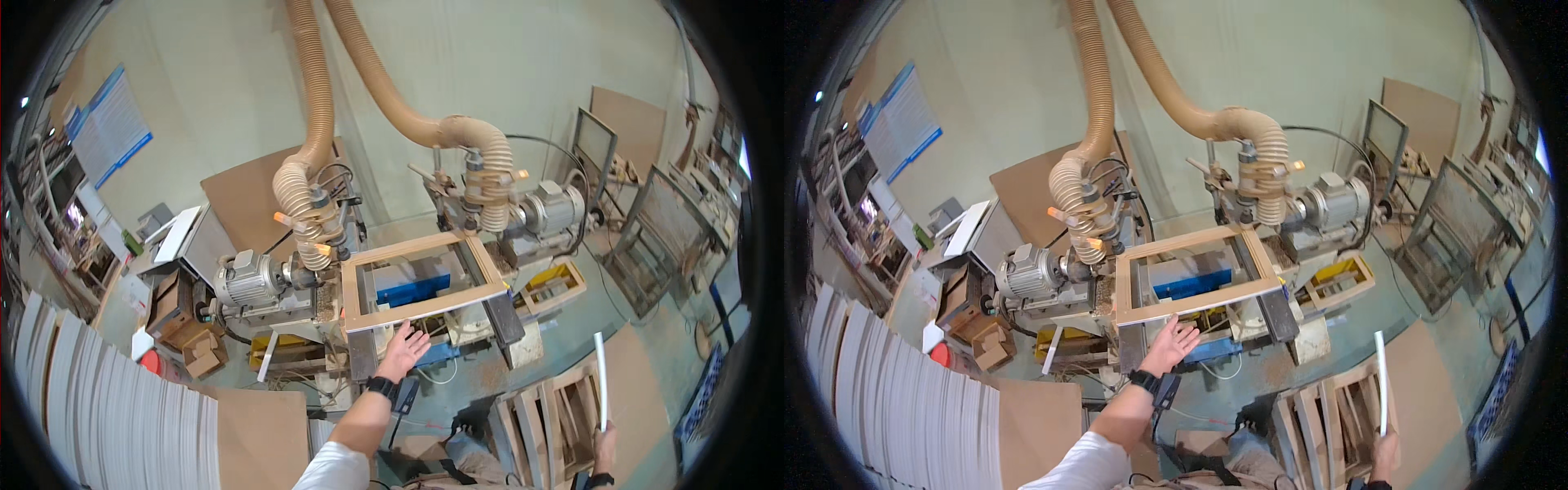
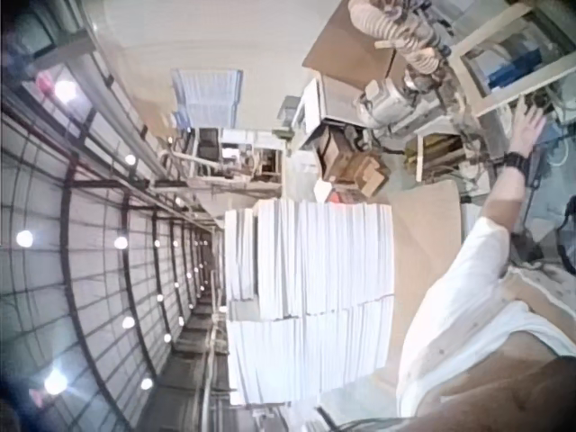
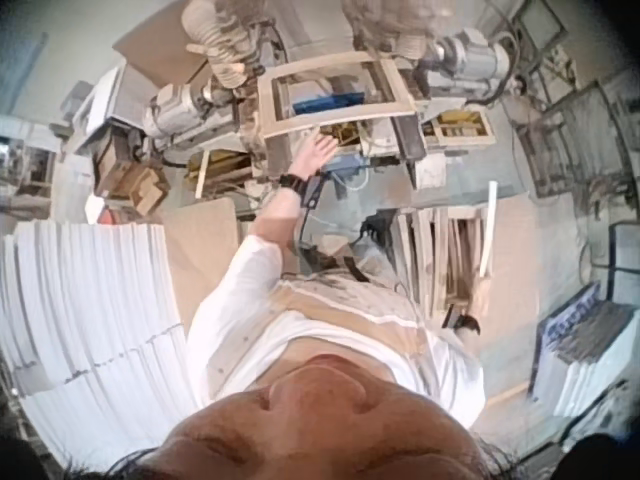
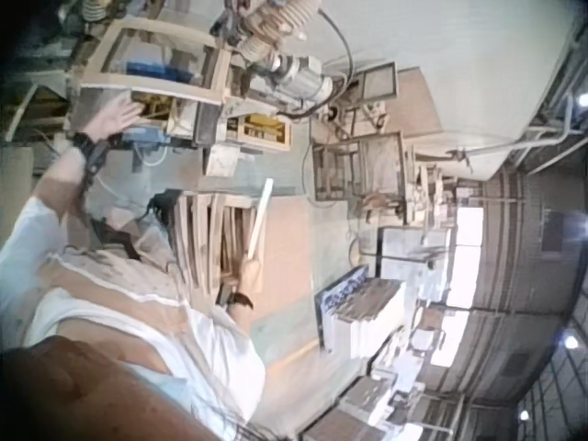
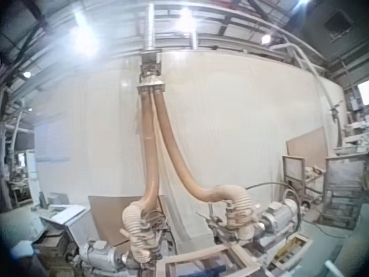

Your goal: Operating a woodworking machine to assemble wooden door or window frames and stacking the finished products.

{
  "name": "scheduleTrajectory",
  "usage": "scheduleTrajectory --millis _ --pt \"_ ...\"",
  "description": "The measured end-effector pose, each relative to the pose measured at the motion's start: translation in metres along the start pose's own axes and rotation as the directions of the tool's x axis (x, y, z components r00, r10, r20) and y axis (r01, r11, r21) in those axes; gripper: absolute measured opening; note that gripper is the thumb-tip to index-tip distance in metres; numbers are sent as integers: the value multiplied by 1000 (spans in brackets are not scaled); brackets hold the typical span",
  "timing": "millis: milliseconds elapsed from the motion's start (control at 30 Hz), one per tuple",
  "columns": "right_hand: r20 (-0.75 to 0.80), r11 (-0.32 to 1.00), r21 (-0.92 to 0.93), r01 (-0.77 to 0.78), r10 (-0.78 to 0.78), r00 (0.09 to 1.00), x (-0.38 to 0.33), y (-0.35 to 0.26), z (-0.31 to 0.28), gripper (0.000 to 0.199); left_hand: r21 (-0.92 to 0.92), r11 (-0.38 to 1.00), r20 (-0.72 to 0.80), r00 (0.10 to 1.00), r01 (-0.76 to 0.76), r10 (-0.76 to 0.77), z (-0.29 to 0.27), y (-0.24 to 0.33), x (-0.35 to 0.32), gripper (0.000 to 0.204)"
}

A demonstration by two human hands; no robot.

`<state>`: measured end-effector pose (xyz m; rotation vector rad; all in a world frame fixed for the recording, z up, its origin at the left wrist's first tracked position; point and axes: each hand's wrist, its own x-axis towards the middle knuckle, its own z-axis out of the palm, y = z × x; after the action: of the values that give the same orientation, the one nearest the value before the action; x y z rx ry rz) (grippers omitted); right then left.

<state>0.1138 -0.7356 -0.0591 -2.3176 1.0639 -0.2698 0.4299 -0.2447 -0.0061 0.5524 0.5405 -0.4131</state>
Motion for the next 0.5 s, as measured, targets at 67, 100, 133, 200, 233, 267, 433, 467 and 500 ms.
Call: scheduleTrajectory --millis 67,100,133,200,233,267,433,467,500 --pt "79 994 113 2 -11 997 8 -58 -17 14 -79 992 -99 991 -98 90 -6 15 31 48" --pt "155 975 215 -48 15 988 3 -93 -26 13 -102 989 -97 990 -110 100 -14 17 49 48" --pt "139 973 191 127 -154 978 -3 -135 -34 12 -136 979 -6 988 -155 155 -26 20 63 47" --pt "103 875 159 456 -474 874 -2 -191 -32 18 -198 960 121 967 -199 226 -21 17 76 44" --pt "128 776 125 618 -630 766 0 -223 -30 22 -204 958 122 965 -203 231 -17 14 78 44" --pt "160 643 101 759 -763 626 3 -258 -27 25 -251 945 142 957 -211 252 -16 12 77 43" --pt "326 91 174 981 -945 30 -23 -412 34 33 720 46 442 509 -692 739 -122 -10 41 32" --pt "304 94 140 986 -951 48 2 -413 56 33 703 79 473 548 -706 690 -90 -37 14 32" --pt "351 93 131 987 -936 41 20 -416 69 29 813 362 407 890 -455 204 -34 -31 -41 35"
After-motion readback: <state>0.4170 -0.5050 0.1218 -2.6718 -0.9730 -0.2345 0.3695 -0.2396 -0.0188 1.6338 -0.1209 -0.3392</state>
